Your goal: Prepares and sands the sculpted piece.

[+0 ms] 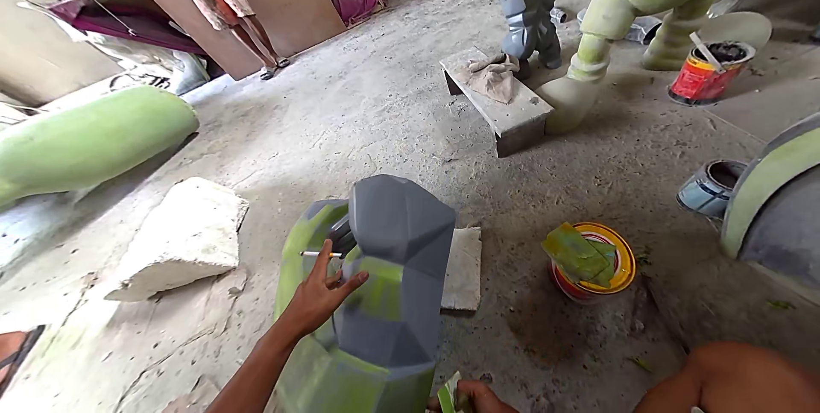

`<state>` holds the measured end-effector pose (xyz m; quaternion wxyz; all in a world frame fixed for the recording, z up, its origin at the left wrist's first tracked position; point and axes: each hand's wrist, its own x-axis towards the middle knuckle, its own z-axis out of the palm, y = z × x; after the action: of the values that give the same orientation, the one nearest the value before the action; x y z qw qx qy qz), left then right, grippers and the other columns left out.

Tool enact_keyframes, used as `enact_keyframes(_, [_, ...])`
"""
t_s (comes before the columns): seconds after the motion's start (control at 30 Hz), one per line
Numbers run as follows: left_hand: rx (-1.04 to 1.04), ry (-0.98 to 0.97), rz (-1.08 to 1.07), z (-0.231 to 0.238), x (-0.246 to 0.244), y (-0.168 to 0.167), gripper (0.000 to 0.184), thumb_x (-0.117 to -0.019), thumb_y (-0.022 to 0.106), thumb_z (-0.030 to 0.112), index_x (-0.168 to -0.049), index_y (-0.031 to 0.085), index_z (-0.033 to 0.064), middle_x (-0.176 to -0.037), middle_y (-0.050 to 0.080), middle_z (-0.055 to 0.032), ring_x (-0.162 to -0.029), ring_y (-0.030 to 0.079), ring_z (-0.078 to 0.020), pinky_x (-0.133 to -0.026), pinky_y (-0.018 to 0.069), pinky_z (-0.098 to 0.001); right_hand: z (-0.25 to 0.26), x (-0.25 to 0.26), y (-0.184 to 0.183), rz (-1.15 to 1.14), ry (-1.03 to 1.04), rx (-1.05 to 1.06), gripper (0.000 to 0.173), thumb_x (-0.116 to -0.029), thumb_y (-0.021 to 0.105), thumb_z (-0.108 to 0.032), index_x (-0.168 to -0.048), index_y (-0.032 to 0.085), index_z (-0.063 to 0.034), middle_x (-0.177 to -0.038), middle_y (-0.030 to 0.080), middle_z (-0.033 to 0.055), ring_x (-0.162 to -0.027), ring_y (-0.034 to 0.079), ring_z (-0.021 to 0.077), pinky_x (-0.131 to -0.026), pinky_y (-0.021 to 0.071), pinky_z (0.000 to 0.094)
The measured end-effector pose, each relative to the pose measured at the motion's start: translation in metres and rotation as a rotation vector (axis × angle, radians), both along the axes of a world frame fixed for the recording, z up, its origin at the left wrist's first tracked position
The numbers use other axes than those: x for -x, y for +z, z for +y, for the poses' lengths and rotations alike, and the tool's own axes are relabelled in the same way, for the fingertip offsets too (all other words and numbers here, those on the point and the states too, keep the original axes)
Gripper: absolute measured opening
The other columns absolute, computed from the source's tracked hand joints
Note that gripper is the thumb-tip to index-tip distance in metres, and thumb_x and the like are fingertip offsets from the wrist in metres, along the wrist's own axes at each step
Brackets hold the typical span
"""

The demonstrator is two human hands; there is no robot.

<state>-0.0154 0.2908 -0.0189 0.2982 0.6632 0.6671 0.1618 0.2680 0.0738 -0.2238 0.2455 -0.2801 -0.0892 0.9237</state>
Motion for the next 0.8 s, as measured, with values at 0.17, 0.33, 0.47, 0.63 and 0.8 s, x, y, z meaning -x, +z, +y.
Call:
enact_keyframes(0.17, [0.007, 0.063, -0.050, -0.007, 0.004, 0.001, 0.120, -0.0842, 0.067, 0.074, -0.167, 0.002, 0.0151, -0.171, 0.015, -0.0181, -0.148, 0.043, -0.0281, -0.110, 0.0507, -0.0469, 0.007, -0.007, -0.005, -0.111, -0.096, -0.002, 0.044, -0.1027, 0.030, -0.030, -0.120, 0.063, -0.0058, -0.120, 0.071, 0.0126, -0.106, 0.068, 0.0244, -0.089, 0.0570, 0.0458])
enact_keyframes(0.33, [0.033, 0.115, 0.023, 0.003, -0.007, 0.009, 0.120, -0.0841, 0.066, 0.074, -0.165, 0.006, 0.0092, -0.168, 0.020, -0.0205, -0.150, 0.036, -0.0317, -0.115, 0.0427, -0.0520, 0.058, -0.030, 0.012, -0.562, -0.566, -0.010, 0.035, -0.1019, 0.047, -0.028, -0.117, 0.060, 0.0008, -0.101, 0.068, 0.0168, -0.092, 0.068, 0.0259, -0.081, 0.0578, 0.0474])
enact_keyframes(0.47, [0.024, 0.147, -0.041, 0.012, -0.008, 0.020, 0.111, -0.0884, 0.069, 0.065, -0.165, 0.009, 0.0117, -0.166, 0.025, -0.0227, -0.136, 0.054, -0.0338, -0.103, 0.0552, -0.0522, 0.104, -0.051, 0.040, -0.722, -0.778, -0.251, 0.031, -0.1048, 0.047, -0.018, -0.118, 0.065, 0.0034, -0.101, 0.071, 0.0148, -0.092, 0.070, 0.0203, -0.085, 0.0596, 0.0404])
enact_keyframes(0.63, [-0.119, 0.005, 0.099, 0.035, -0.030, 0.044, 0.118, -0.0889, 0.076, 0.053, -0.165, -0.002, 0.0072, -0.165, 0.022, -0.0283, -0.139, 0.051, -0.0405, -0.111, 0.0479, -0.0565, 0.135, -0.044, 0.047, -0.786, -0.895, -0.500, 0.033, -0.1019, 0.050, -0.016, -0.125, 0.062, 0.0034, -0.107, 0.073, 0.0134, -0.098, 0.072, 0.0166, -0.090, 0.0607, 0.0370])
enact_keyframes(0.8, [-0.256, -0.178, 0.084, 0.058, -0.062, 0.070, 0.118, -0.0873, 0.077, 0.051, -0.166, -0.003, 0.0160, -0.169, 0.019, -0.0204, -0.145, 0.044, -0.0389, -0.110, 0.0463, -0.0598, 0.163, -0.037, 0.061, -0.986, -0.856, -0.722, 0.034, -0.1030, 0.050, -0.022, -0.124, 0.069, -0.0031, -0.113, 0.073, 0.0097, -0.107, 0.069, 0.0136, -0.097, 0.0566, 0.0358])
